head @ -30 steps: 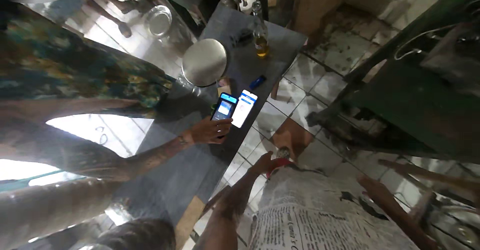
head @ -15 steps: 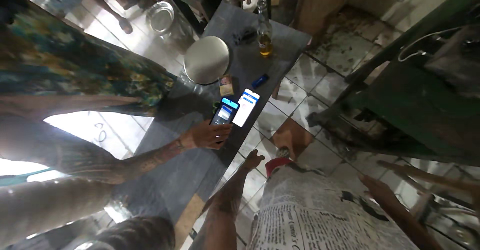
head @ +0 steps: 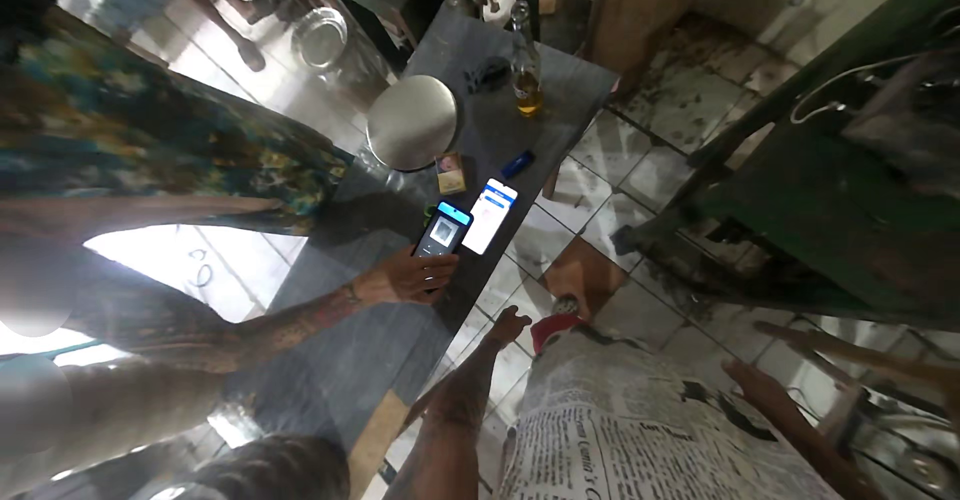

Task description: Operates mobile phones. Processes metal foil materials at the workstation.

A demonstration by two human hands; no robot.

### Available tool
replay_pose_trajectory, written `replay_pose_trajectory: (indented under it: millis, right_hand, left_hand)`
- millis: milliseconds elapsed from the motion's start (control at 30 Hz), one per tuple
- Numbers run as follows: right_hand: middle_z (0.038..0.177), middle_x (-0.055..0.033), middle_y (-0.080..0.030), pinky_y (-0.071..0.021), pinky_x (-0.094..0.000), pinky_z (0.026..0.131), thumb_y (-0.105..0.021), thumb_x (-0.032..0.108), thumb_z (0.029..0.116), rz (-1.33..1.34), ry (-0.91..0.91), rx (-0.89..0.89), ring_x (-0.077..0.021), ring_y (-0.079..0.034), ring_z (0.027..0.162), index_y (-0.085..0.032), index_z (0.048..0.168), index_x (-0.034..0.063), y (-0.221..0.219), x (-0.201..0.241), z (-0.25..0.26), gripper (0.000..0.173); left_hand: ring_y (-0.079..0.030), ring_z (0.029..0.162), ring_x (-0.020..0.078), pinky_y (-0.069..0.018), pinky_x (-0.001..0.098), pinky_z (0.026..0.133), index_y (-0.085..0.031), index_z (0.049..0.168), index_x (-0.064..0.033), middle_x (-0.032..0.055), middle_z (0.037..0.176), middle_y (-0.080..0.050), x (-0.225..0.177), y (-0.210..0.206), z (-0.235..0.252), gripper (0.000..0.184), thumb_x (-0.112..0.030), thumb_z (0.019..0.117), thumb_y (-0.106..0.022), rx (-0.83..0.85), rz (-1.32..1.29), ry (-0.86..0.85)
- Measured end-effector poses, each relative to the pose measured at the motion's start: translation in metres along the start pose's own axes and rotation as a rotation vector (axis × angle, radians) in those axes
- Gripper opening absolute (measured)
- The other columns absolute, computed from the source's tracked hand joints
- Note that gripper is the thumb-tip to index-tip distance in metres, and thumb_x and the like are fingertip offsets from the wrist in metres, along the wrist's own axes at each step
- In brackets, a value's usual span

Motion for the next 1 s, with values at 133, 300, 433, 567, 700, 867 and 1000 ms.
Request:
replay_pose_trajectory:
  millis: [133,300,433,567,700,867,1000]
  right_hand:
    - [0.148,-0.0315,-0.048,-0.0394,-0.0571,0.11,-0.05,0.028,0.1093,-0.005,0.016,-0.008,-0.043,-0.051,0.133,-0.048,0.145,-0.0092,-0.001,0.0,-0.003,0.051]
    - [0.148,-0.0309,-0.049,-0.0401,-0.057,0.109,-0.051,0.029,0.1089,-0.001,0.009,-0.014,-0.0422,-0.051,0.133,-0.048,0.145,-0.0079,-0.001,-0.003,-0.003,0.052]
    - [0.15,-0.0308,-0.047,-0.0398,-0.0575,0.109,-0.051,0.029,0.1088,-0.008,0.013,-0.008,-0.0427,-0.05,0.134,-0.047,0.147,-0.0079,-0.001,-0.008,0.0,0.053]
    - [0.151,-0.0301,-0.046,-0.0391,-0.0575,0.111,-0.051,0.03,0.1091,-0.012,0.007,-0.005,-0.0423,-0.049,0.136,-0.046,0.148,-0.0073,-0.001,-0.01,-0.001,0.054]
    - [0.15,-0.0305,-0.047,-0.04,-0.0577,0.109,-0.05,0.03,0.1093,-0.018,0.012,-0.008,-0.0424,-0.051,0.133,-0.045,0.147,-0.0078,-0.001,-0.011,-0.004,0.054]
    - [0.147,-0.0322,-0.049,-0.0401,-0.0578,0.109,-0.049,0.028,0.1095,-0.001,0.045,-0.007,-0.0427,-0.05,0.134,-0.047,0.145,-0.0098,-0.003,-0.011,-0.005,0.052]
    - [0.15,-0.0315,-0.046,-0.0385,-0.058,0.111,-0.049,0.027,0.1095,0.029,0.026,-0.008,-0.0426,-0.048,0.137,-0.046,0.147,-0.0089,-0.004,-0.009,-0.01,0.052]
  left_hand:
    - [-0.049,0.137,0.037,-0.0417,0.0497,0.113,-0.042,0.148,0.0056,0.0279,0.148,-0.049,0.003,0.003,0.002,0.063,-0.029,0.0993,-0.064,-0.01,-0.011,0.002]
    - [-0.051,0.135,0.0371,-0.0428,0.0501,0.111,-0.045,0.146,0.0055,0.0279,0.145,-0.051,0.008,0.002,-0.002,0.06,-0.029,0.1001,-0.063,-0.007,0.004,0.01]
    - [-0.048,0.138,0.0368,-0.0409,0.0499,0.113,-0.043,0.148,0.0053,0.0275,0.149,-0.047,0.011,-0.001,-0.004,0.063,-0.029,0.0998,-0.064,-0.011,-0.006,0.022]
    - [-0.05,0.136,0.0371,-0.0421,0.0495,0.111,-0.044,0.146,0.006,0.0283,0.147,-0.049,0.01,-0.001,-0.005,0.061,-0.029,0.1002,-0.063,-0.009,-0.001,0.011]
    - [-0.05,0.135,0.037,-0.0421,0.0497,0.111,-0.044,0.146,0.0059,0.0279,0.146,-0.05,0.01,0.0,-0.006,0.059,-0.029,0.101,-0.062,-0.007,0.009,0.013]
    - [-0.05,0.136,0.0378,-0.0423,0.0509,0.112,-0.044,0.147,0.0058,0.0283,0.147,-0.049,0.012,0.001,-0.004,0.061,-0.028,0.0999,-0.063,-0.015,-0.018,0.016]
    - [-0.05,0.136,0.0374,-0.0425,0.0507,0.111,-0.044,0.147,0.0053,0.0281,0.147,-0.049,0.014,0.001,-0.003,0.062,-0.029,0.0996,-0.064,-0.016,-0.016,0.021]
Point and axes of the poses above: each hand's wrist, its own z-axis towards the middle knuckle, its own y-axis out of the back of the hand, x = y × z, the point moved 8 cm from there along z, towards the middle knuckle
